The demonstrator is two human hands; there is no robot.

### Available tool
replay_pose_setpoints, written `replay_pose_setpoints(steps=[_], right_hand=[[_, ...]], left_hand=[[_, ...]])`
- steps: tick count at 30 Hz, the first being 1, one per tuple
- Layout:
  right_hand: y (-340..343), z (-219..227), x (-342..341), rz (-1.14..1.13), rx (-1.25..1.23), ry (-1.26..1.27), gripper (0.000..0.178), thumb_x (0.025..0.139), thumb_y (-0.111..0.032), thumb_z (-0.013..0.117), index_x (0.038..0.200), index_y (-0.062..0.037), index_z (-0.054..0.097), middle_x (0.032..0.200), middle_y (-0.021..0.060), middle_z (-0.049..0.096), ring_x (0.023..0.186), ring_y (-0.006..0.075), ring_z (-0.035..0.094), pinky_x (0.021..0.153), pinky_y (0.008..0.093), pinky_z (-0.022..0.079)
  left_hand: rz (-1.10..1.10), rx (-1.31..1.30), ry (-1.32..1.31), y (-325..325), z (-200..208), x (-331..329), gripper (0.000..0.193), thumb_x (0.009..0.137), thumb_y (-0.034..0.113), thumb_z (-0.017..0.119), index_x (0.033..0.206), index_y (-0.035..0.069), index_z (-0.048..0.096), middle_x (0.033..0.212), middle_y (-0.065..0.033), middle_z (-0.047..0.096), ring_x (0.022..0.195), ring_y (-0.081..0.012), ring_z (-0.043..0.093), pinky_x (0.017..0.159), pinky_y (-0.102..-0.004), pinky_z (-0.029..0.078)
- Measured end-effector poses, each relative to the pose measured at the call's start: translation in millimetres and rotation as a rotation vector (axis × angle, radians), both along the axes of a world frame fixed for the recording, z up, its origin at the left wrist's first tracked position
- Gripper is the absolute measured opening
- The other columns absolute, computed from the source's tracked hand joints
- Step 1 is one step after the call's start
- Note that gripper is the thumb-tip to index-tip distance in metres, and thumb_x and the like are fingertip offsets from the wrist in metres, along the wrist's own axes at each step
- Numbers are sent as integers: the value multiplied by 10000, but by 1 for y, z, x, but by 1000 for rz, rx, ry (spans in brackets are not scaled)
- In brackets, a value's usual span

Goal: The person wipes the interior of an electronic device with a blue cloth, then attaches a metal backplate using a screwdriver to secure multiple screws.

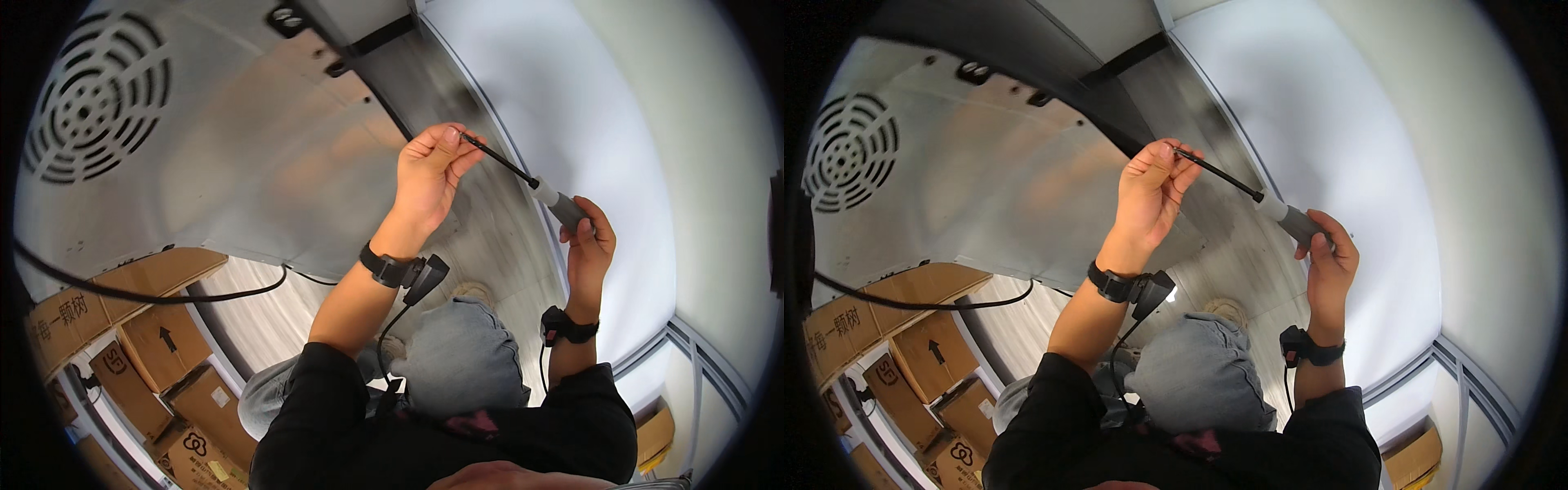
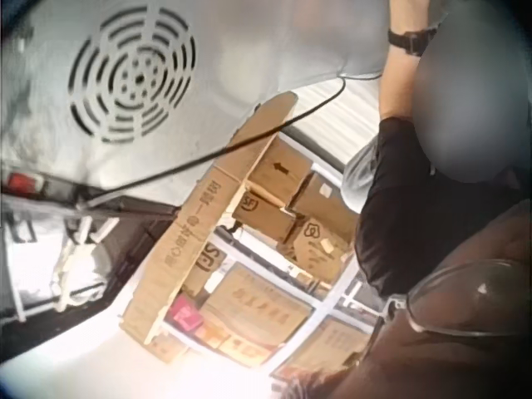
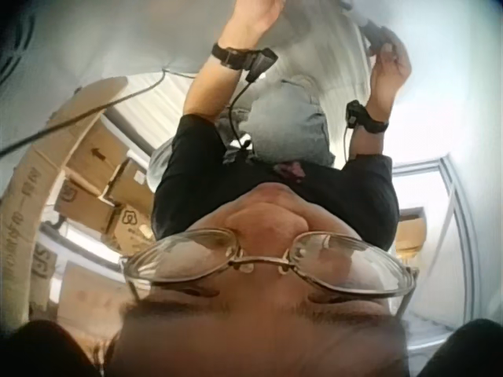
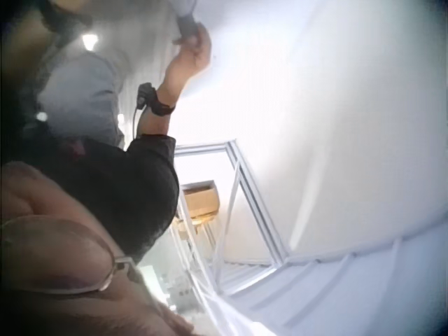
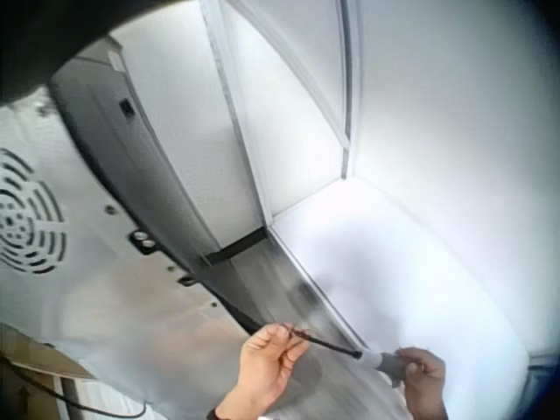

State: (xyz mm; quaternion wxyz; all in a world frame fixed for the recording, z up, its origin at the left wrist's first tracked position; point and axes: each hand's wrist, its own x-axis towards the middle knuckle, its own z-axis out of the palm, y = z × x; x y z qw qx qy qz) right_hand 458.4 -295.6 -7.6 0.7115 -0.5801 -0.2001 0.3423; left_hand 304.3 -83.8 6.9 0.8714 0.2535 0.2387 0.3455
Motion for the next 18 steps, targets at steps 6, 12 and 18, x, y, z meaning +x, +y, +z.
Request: replay_pose_setpoints(steps=[6,12,18], right_hand=[[-3,48,-16,-74,-26,-405,277,857,-136,668,1093,4,629,1043,114,620,719,127,564,627,237,467],[-2,141,-42,-47,-57,-744,301,840,-210,685,1044,3,625,1061,91,570,827,145,552,679,243,437],[23,252,-78,-14,10,-1125,231,815,-107,658,1026,-15,639,990,94,576,856,184,556,714,263,444]], left_hand=[[-8,142,6,0,38,-13,174,958,145,516,969,-6,601,942,-102,648,835,-187,665,761,-284,582],[-24,271,-25,3,86,-30,172,952,177,538,989,18,593,940,-92,644,809,-180,660,731,-288,569],[-76,-80,-326,15,152,-49,146,962,201,521,1002,64,552,923,-45,620,818,-146,618,737,-258,539]])
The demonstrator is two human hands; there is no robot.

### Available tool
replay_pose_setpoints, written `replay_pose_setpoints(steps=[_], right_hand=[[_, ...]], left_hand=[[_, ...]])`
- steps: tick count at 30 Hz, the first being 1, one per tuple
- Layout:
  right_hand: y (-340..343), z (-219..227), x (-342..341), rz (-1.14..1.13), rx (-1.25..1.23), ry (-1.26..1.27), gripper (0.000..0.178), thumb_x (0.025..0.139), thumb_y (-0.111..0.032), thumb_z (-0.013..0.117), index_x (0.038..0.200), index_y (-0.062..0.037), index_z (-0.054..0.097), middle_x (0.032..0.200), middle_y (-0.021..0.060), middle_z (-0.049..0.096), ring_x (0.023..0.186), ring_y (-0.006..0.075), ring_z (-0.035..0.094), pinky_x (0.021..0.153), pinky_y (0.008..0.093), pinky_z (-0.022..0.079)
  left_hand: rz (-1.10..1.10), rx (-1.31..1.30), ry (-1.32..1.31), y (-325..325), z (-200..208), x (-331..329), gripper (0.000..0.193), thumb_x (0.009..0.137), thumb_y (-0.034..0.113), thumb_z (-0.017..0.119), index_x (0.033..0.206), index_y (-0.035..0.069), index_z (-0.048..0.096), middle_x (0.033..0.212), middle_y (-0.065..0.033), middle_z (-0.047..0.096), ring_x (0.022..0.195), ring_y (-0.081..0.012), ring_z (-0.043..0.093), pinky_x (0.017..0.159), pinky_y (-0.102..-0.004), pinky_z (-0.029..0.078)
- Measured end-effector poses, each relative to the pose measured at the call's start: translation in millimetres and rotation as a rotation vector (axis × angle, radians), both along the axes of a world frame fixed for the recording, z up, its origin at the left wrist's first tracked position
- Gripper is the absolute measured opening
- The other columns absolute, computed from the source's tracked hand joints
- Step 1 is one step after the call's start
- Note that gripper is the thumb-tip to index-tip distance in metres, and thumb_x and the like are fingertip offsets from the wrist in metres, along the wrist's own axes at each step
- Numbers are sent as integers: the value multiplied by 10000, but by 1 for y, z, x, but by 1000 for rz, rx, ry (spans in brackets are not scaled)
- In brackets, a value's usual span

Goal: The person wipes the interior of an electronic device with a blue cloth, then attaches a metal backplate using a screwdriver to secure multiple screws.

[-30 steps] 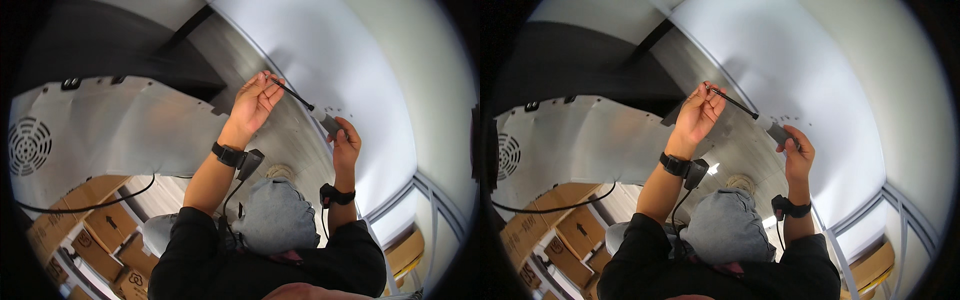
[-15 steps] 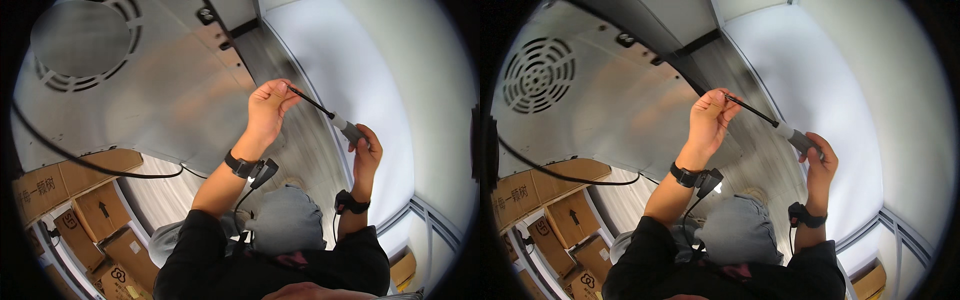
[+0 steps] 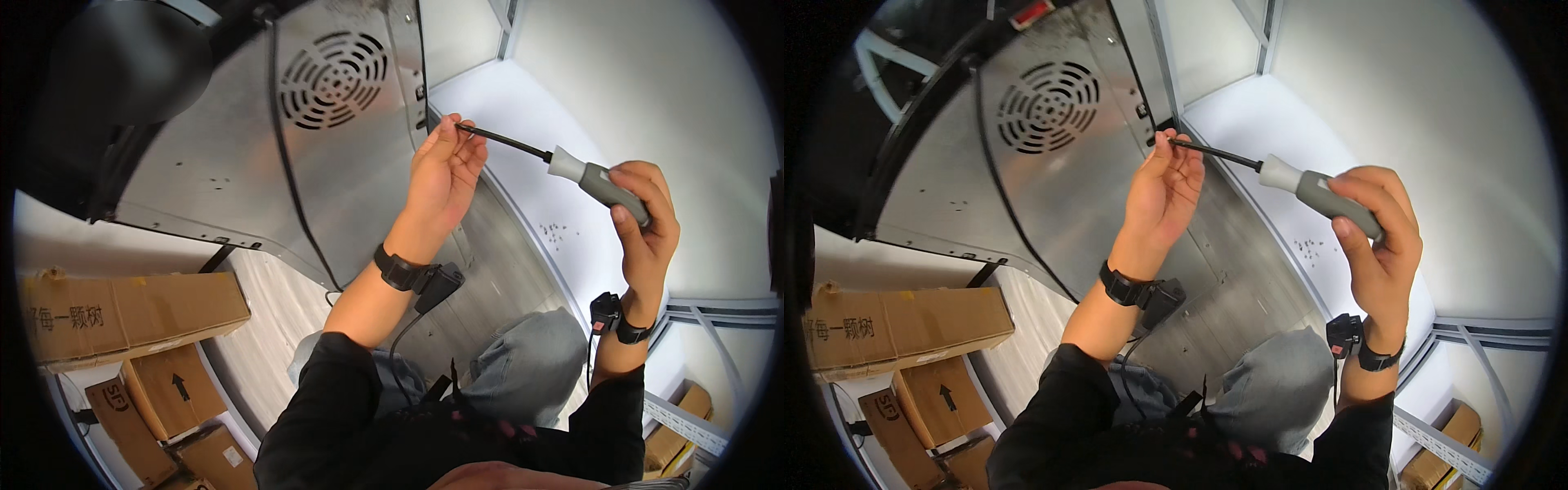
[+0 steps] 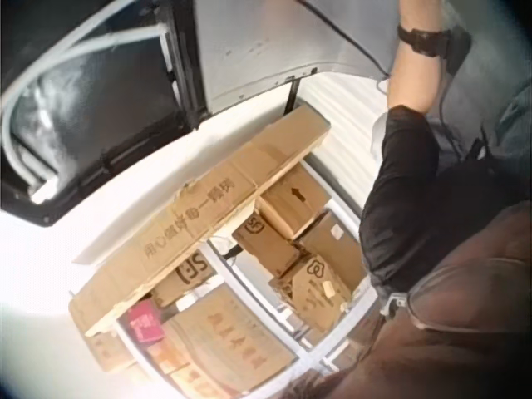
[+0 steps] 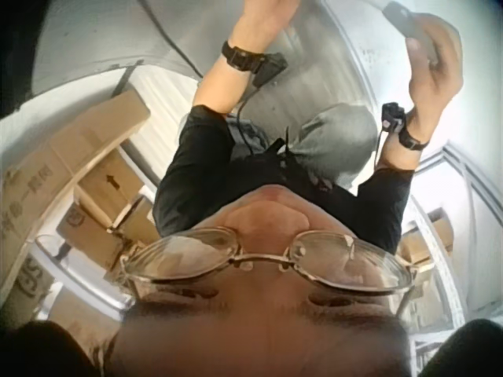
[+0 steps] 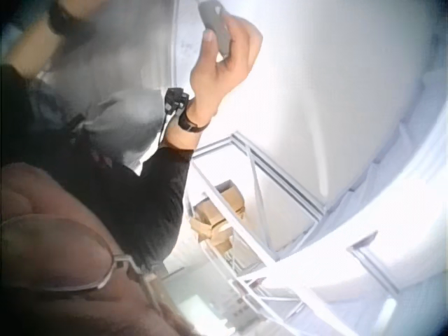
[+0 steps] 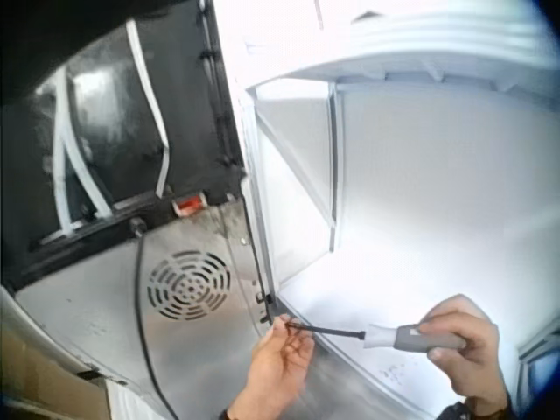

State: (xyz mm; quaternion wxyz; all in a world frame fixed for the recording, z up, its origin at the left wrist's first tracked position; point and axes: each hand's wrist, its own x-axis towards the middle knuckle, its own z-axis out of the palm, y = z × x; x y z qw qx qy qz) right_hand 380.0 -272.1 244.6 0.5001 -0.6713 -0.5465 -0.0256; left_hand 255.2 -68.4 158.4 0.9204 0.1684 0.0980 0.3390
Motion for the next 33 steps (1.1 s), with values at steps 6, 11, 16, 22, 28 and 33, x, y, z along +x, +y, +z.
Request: replay_pose_setpoints(steps=[6,11,16,22,28,33], right_hand=[[21,18,-28,2,125,344,198,860,-114,637,1019,4,631,922,50,594,642,69,489,547,193,402],[29,-17,-53,-223,108,355,267,778,-34,689,1038,-46,625,905,53,599,796,135,567,704,241,458],[31,-50,-62,-82,150,259,343,751,-23,696,1077,-28,590,1016,114,576,913,215,573,796,292,453],[35,-65,-71,-120,227,139,302,783,-34,674,1072,0,595,1046,150,561,915,259,576,792,321,466],[41,-64,-71,-119,226,116,311,789,-35,675,1089,0,600,1054,150,553,920,259,576,787,321,473],[46,-63,-73,-118,222,122,321,784,-30,679,1093,3,602,1055,148,550,920,262,573,793,323,474]], left_hand=[[222,56,-76,4,30,-9,136,965,194,513,998,68,553,908,-30,609,799,-123,595,729,-250,532],[185,33,-83,14,24,-10,147,961,202,521,1007,66,553,914,-28,607,789,-112,584,702,-249,522],[154,-9,-17,25,13,-13,166,957,218,530,1013,66,567,904,-20,615,741,-99,566,668,-242,506],[148,127,157,29,23,-2,184,960,218,530,1029,55,582,919,-31,623,708,-96,564,648,-239,500],[169,196,191,35,30,1,217,974,187,496,1093,20,568,922,-63,639,710,-109,594,649,-265,505],[180,205,195,35,30,1,203,962,183,519,1084,30,570,927,-52,631,724,-96,573,644,-233,500]])
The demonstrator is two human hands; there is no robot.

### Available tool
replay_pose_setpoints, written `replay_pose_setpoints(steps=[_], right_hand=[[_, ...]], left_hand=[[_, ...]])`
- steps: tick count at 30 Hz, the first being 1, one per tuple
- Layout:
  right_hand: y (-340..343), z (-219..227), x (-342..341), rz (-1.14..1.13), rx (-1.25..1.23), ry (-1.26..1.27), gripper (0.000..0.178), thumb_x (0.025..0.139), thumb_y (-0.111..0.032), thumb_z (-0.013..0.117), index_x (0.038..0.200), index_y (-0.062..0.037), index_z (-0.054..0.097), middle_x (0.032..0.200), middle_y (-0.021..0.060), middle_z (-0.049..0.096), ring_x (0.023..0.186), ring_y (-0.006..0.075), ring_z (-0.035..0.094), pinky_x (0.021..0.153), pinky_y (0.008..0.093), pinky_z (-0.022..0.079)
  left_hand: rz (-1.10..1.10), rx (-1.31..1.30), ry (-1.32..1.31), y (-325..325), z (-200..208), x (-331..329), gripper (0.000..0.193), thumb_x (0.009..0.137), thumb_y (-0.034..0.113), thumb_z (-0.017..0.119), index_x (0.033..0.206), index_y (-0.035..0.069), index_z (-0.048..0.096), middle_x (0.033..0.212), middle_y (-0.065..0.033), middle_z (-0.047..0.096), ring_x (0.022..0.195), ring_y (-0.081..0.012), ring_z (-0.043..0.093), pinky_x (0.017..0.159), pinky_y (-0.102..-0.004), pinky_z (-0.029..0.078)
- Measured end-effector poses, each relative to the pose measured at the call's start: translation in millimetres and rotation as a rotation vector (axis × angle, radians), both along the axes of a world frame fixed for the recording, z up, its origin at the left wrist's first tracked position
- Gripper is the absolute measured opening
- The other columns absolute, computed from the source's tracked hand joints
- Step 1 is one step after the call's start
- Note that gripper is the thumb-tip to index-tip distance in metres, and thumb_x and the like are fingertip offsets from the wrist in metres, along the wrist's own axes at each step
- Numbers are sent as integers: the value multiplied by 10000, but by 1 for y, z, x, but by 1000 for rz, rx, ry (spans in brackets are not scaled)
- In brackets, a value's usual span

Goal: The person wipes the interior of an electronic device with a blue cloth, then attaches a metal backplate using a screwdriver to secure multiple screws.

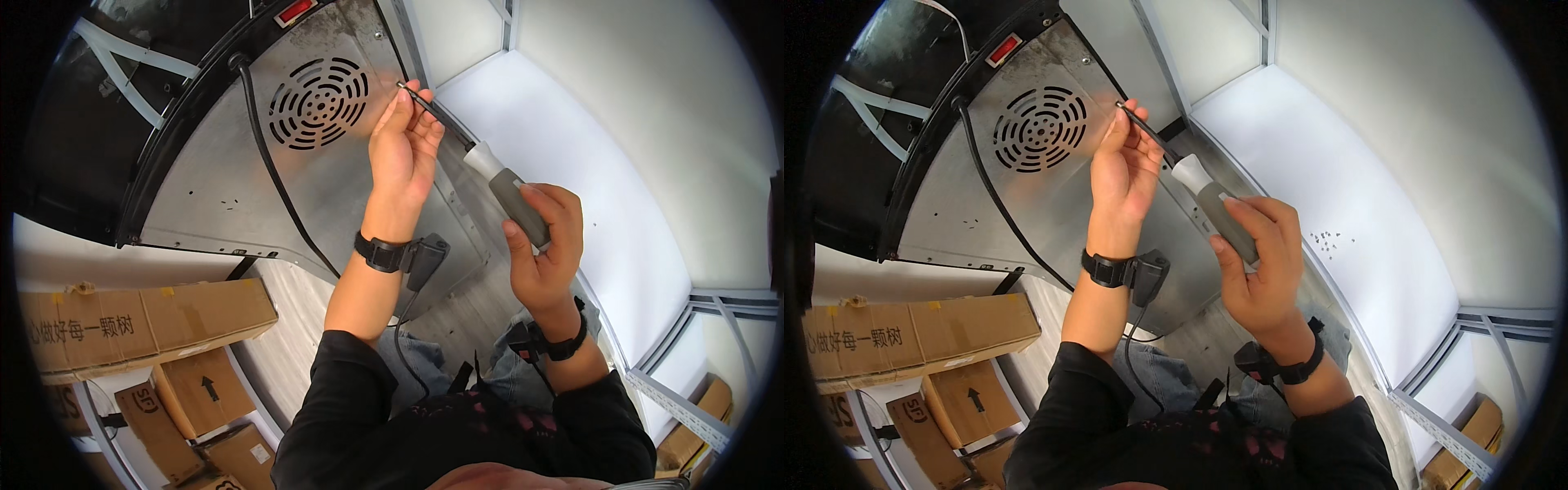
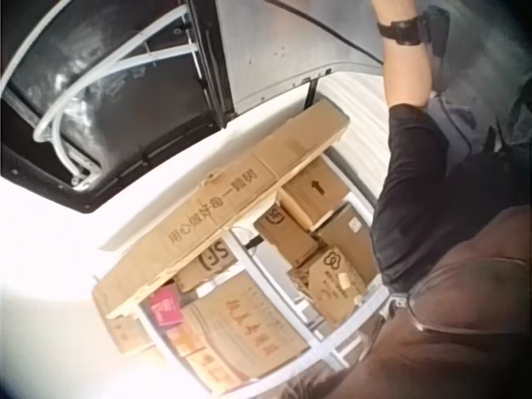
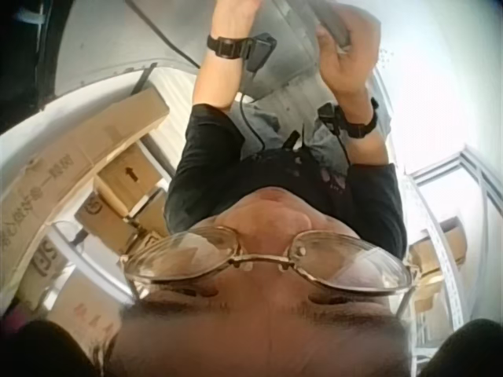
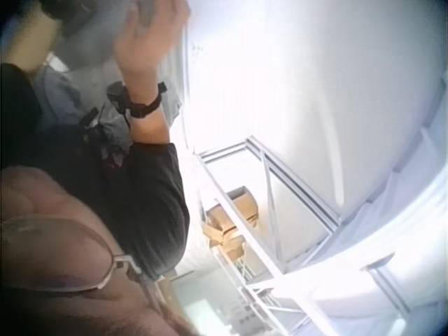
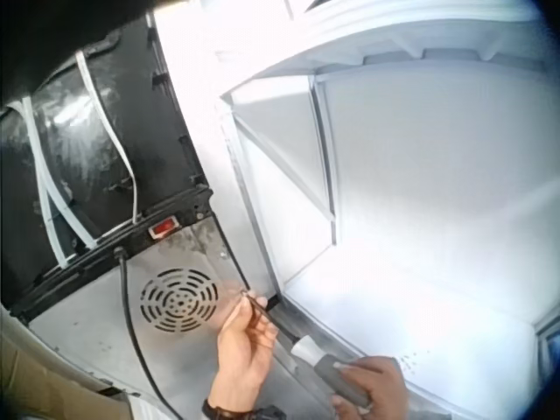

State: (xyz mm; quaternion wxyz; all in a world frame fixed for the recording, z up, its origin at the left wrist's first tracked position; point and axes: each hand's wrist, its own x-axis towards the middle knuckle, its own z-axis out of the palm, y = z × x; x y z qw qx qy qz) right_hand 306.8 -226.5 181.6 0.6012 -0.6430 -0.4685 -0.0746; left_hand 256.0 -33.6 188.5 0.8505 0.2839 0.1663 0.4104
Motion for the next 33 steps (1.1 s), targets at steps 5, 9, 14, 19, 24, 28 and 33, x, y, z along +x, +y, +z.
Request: replay_pose_setpoints(steps=[5,9,14,19,24,28,33], right_hand=[[2,4,-5,-27,-22,-58,334,770,-2,668,1094,13,591,1082,164,523,939,267,552,795,330,470],[-1,13,-5,-41,-2,-66,367,776,20,634,1130,11,539,1078,173,498,925,271,528,810,345,455],[-2,6,-3,-26,9,-65,386,810,-43,647,1164,2,499,1059,170,499,909,271,523,804,342,447],[-7,11,-9,40,-129,236,408,829,-117,670,1172,5,486,1072,177,503,928,281,529,760,340,458],[5,11,-6,-11,133,23,394,827,-135,677,1150,9,503,950,165,560,827,274,583,670,326,481],[1,-1,4,-17,93,-118,424,801,-175,704,1125,23,516,909,167,555,840,288,573,691,338,476],[-6,14,-2,-39,-181,93,435,764,-136,724,1108,29,515,960,181,536,904,313,548,763,371,462]], left_hand=[[7,-24,-8,0,1,1,199,966,176,509,1082,25,569,920,-49,635,736,-91,578,640,-231,496],[-34,-24,-57,4,-3,-1,197,966,169,506,1089,27,566,914,-46,635,739,-88,577,641,-229,493],[-97,-35,-120,3,-3,-2,212,971,167,491,1115,26,557,936,-55,636,757,-104,586,659,-244,501],[-181,4,-75,-10,9,-5,222,981,179,462,1110,25,557,938,-76,634,789,-187,610,704,-282,515],[-198,59,-78,0,-3,-7,209,985,200,457,1048,30,559,898,-86,637,778,-222,620,708,-295,523],[-185,17,-60,-1,-1,-4,215,988,207,450,1023,24,558,870,-95,643,748,-219,628,677,-297,534],[-201,100,-9,-6,5,-5,235,989,221,451,985,16,566,890,-129,657,743,-217,647,657,-300,550]])
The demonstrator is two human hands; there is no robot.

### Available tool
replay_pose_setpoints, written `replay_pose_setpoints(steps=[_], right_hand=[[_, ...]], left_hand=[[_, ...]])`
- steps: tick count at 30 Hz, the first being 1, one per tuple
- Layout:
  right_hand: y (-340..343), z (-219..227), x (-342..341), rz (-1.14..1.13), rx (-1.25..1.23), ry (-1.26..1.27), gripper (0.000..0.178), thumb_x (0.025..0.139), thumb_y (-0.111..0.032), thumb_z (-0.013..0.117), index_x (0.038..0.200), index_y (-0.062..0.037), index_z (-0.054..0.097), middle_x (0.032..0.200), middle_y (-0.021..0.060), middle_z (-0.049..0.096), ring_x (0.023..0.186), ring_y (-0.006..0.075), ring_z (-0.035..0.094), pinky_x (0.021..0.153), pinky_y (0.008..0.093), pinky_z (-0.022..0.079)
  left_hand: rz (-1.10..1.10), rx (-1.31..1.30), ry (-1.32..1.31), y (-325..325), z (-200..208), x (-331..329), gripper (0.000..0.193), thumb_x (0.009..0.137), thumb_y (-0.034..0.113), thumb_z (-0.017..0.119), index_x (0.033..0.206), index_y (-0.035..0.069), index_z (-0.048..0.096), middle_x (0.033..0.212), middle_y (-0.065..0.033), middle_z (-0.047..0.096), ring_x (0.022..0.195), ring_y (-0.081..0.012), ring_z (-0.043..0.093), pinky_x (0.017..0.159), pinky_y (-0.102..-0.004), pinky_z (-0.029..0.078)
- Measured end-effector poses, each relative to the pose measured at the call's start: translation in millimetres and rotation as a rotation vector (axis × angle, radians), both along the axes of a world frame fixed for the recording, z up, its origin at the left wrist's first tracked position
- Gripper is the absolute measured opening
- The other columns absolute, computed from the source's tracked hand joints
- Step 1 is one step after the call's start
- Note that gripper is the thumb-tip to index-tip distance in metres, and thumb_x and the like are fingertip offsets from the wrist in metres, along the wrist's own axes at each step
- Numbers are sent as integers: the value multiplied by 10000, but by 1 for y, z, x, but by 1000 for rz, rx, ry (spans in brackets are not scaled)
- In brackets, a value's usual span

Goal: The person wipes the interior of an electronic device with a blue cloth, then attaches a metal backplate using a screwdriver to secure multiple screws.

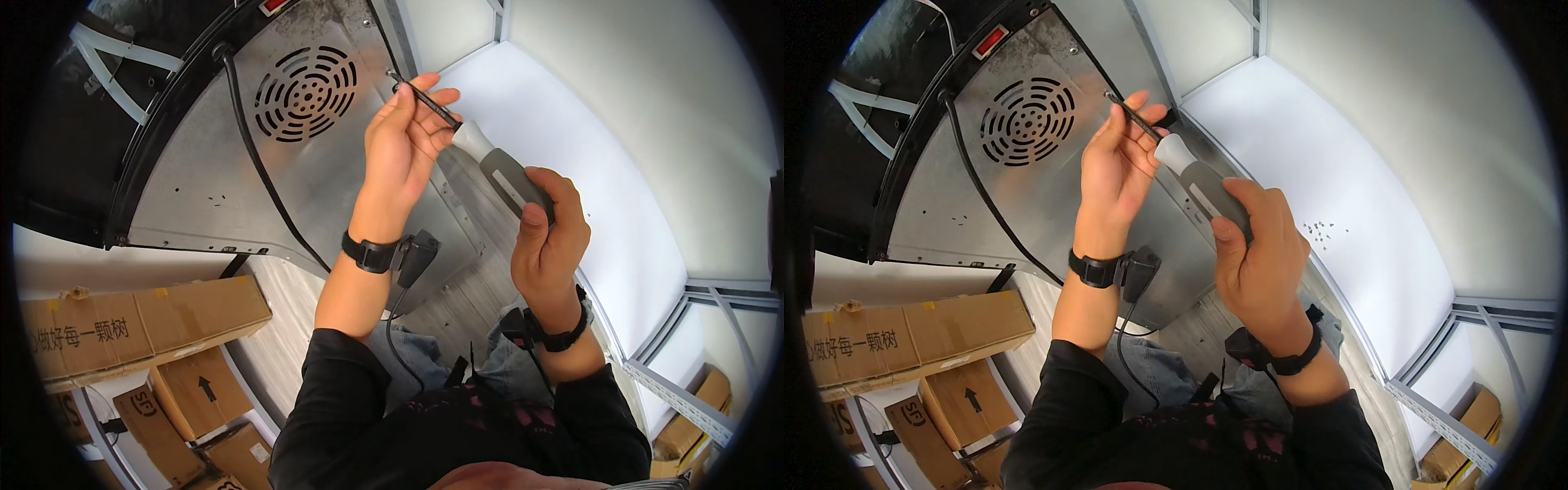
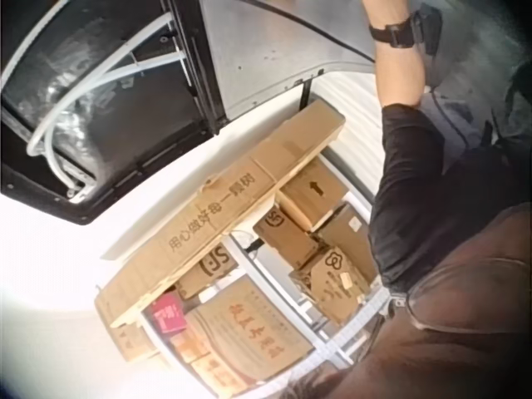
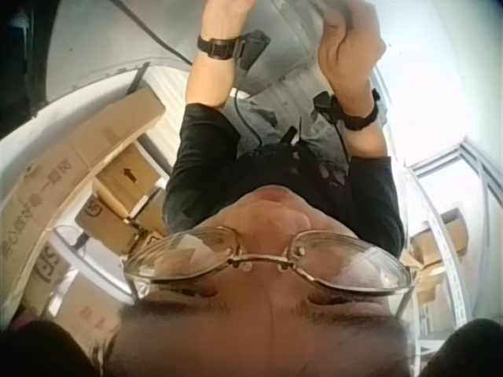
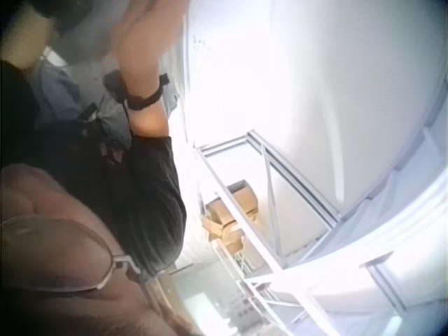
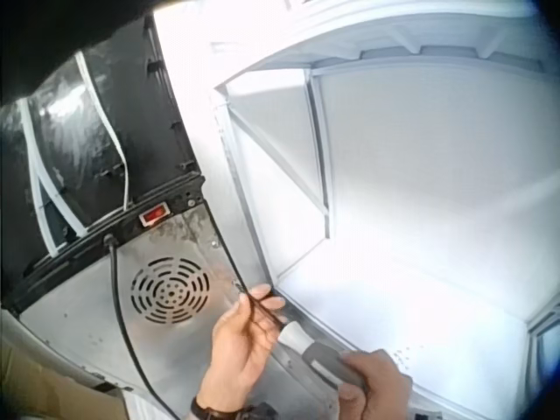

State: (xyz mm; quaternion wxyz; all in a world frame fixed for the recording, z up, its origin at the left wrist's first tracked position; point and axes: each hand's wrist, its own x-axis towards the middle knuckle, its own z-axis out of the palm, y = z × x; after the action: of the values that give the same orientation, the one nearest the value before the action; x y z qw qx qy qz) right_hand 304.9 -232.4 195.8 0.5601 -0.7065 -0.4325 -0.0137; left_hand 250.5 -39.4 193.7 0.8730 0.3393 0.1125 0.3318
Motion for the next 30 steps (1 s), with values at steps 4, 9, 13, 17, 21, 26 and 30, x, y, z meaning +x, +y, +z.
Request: replay_pose_setpoints(steps=[4,9,13,17,21,26,30], right_hand=[[16,2,6,-120,276,-354,359,822,-145,680,1102,13,521,917,163,550,785,293,577,666,347,477],[11,-1,2,-102,225,-298,373,854,-221,665,1115,0,518,887,154,542,750,279,578,630,339,479],[9,3,7,-79,124,-195,405,834,-217,689,1131,-2,516,850,132,538,712,260,580,603,325,477],[21,-2,7,-130,371,-295,439,855,-225,660,1176,13,478,953,155,532,777,259,571,677,342,478],[5,2,-2,-40,94,-44,493,839,-174,660,1227,26,432,1081,198,479,912,277,527,786,367,452],[17,4,9,-88,288,-296,490,843,-203,666,1224,19,454,1010,175,541,837,266,582,722,344,478],[13,2,4,-71,217,-171,491,833,-244,681,1196,20,483,947,159,560,782,263,599,678,335,488]], left_hand=[[-26,35,0,-1,-4,1,262,995,241,435,986,13,565,908,-146,658,748,-210,652,659,-306,555],[-56,47,-1,5,-8,-1,230,994,201,429,1003,12,560,943,-157,654,841,-204,648,702,-295,548],[-224,104,-64,-13,5,-4,262,970,211,494,1118,-3,528,975,-162,647,934,-178,635,736,-286,540],[-285,312,-58,-15,-2,-8,403,938,186,548,1265,-26,446,1099,-190,600,934,-165,644,734,-283,539],[-346,223,-54,-6,-14,-12,413,916,124,565,1281,-20,438,1136,-185,575,789,-158,647,673,-272,529],[-363,241,-47,-18,-2,-13,399,922,177,582,1259,1,461,1109,-147,584,683,-119,610,584,-233,480],[-324,175,-71,-13,-15,-11,393,922,154,576,1270,17,455,1154,-142,571,721,-116,620,581,-230,470]])
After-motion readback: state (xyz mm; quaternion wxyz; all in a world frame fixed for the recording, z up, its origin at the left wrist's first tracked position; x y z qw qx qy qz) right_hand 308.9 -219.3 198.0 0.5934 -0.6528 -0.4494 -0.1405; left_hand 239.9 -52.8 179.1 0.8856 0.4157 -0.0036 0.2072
